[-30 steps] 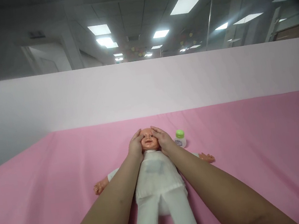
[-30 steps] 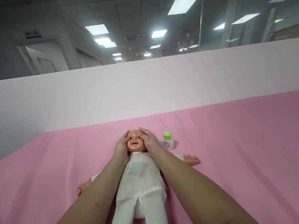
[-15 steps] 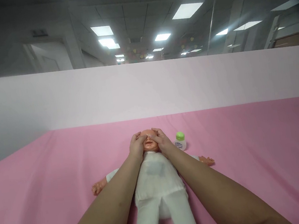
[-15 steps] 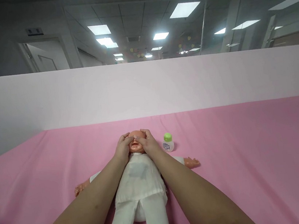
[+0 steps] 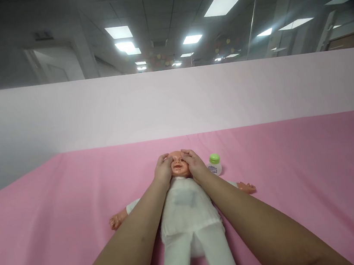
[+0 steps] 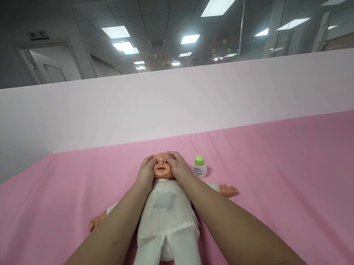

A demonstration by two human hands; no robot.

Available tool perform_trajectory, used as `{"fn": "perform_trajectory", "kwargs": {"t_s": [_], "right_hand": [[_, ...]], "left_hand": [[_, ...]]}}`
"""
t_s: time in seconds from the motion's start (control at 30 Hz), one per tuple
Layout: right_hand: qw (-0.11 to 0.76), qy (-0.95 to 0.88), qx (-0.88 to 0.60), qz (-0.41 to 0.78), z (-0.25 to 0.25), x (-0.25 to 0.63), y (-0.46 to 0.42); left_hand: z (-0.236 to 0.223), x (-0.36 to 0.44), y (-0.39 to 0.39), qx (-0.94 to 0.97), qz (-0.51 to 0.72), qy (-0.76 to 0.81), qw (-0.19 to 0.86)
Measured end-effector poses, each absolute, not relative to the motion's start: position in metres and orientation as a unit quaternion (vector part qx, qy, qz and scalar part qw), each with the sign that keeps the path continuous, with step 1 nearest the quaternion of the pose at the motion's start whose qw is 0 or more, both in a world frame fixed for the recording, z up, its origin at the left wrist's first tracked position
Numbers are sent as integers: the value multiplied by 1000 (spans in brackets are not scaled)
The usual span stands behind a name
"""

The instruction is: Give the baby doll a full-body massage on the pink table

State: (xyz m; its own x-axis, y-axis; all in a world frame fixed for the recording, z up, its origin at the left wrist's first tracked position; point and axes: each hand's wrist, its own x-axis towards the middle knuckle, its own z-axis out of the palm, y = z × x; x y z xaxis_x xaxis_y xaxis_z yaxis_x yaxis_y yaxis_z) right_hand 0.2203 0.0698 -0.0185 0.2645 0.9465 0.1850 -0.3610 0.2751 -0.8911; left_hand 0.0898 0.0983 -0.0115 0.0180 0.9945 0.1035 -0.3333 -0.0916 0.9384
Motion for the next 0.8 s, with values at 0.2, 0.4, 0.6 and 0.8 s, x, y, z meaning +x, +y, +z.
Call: {"fn": "perform_trajectory", "kwargs": {"t_s": [0.2, 0.4, 0.6, 0.8], "right_hand": [[703, -380, -328, 504, -28, 229, 74], [695, -402, -318, 505, -28, 228, 72], [673, -448, -360, 466, -22, 223, 66], [651, -471, -414, 428, -12, 221, 60]], "left_hand": [[-5, 84, 90, 393, 583, 359, 614], [-5, 81, 86, 384, 582, 344, 629], [-5, 84, 86, 421, 573, 352, 609], [-4, 85, 86, 447, 554, 351, 608]]}}
